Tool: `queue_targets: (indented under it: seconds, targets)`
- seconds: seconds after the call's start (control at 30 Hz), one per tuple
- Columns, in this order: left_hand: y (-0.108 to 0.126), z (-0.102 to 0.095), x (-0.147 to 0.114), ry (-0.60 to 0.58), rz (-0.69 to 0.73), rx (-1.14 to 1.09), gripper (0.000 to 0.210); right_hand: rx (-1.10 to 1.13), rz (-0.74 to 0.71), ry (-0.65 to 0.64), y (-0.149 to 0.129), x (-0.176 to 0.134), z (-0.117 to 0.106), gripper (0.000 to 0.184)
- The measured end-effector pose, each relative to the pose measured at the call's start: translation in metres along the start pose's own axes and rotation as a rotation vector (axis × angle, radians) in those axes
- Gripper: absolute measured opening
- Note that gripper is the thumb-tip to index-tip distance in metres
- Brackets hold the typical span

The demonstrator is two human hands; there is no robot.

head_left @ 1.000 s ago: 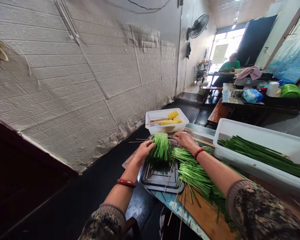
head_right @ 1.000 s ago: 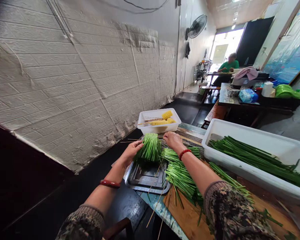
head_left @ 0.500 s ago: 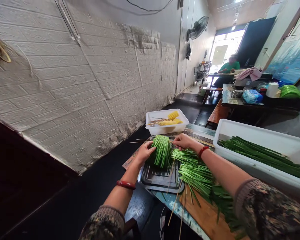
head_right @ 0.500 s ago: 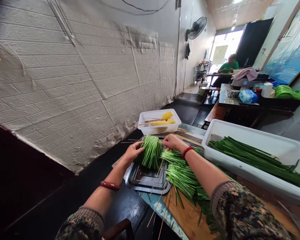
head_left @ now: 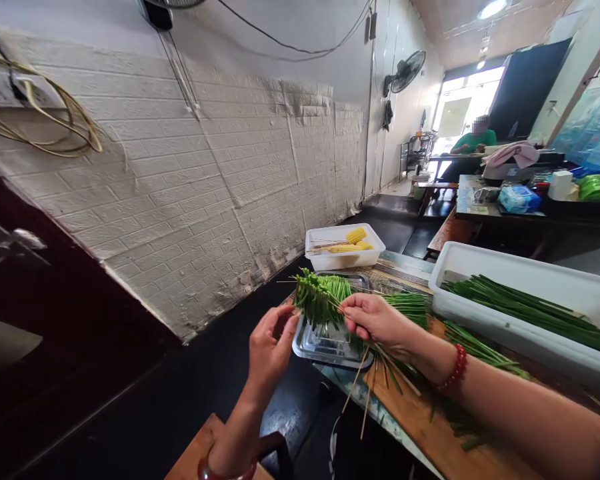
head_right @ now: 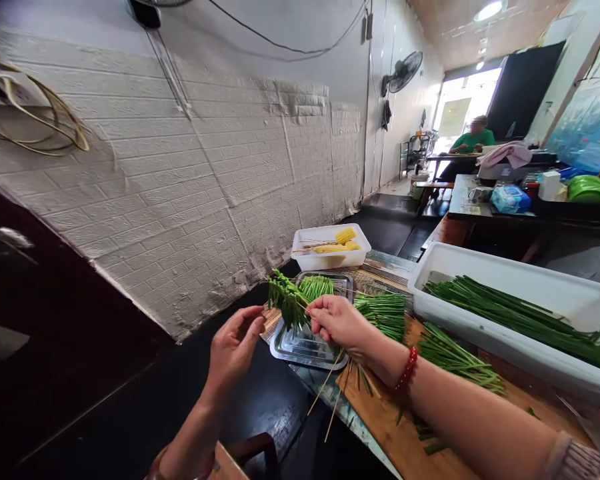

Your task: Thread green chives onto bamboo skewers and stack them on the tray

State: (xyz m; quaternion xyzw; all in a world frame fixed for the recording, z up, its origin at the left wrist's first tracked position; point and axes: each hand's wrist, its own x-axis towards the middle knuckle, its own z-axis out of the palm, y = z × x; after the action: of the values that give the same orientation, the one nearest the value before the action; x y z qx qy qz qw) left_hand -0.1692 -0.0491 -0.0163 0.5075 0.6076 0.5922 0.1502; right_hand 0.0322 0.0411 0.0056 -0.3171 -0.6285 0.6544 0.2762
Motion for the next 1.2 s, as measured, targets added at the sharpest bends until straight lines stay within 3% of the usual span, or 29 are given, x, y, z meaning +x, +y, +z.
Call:
queue_targets:
  seconds: [0.13,0.27,0.33,0.53,0.87,0.97,1.07,1.13,1.2]
  targets:
    - [0.008,0.006,-0.020,-0.079,-0.136,-0.276,0.069,-0.087,-0.219,0.050,0.006,-0.009,0.049,0.009]
    - [0.020,0.005,-0.024,-0.051,-0.132,-0.491,0.068,-0.358,-0.563,0.084,0.024,-0.016,0.087,0.014]
    - [0.025,0.002,-0.026,-0.019,-0.174,-0.534,0.063,-0.474,-0.641,0.073,0.034,-0.019,0.100,0.020]
    - [0.029,-0.008,-0.026,0.132,-0.210,-0.483,0.042,-0.572,-0.636,0.019,0.043,-0.021,0.113,0.022]
    - [0.015,-0.027,-0.015,0.289,-0.145,-0.255,0.033,-0.542,-0.541,-0.066,0.019,-0.006,0.128,0.015]
    - [0.013,-0.031,-0.012,0.324,-0.117,-0.186,0.030,-0.607,-0.563,-0.129,0.013,-0.005,0.121,0.012]
    - [0.008,-0.038,-0.006,0.328,-0.114,-0.249,0.030,-0.565,-0.618,-0.159,0.015,0.006,0.090,0.016]
    - [0.003,-0.046,0.001,0.312,-0.146,-0.314,0.032,-0.544,-0.574,-0.068,0.019,0.020,0.055,0.021]
    - [-0.003,-0.055,0.011,0.275,-0.193,-0.352,0.035,-0.525,-0.411,0.129,0.023,0.035,0.015,0.019]
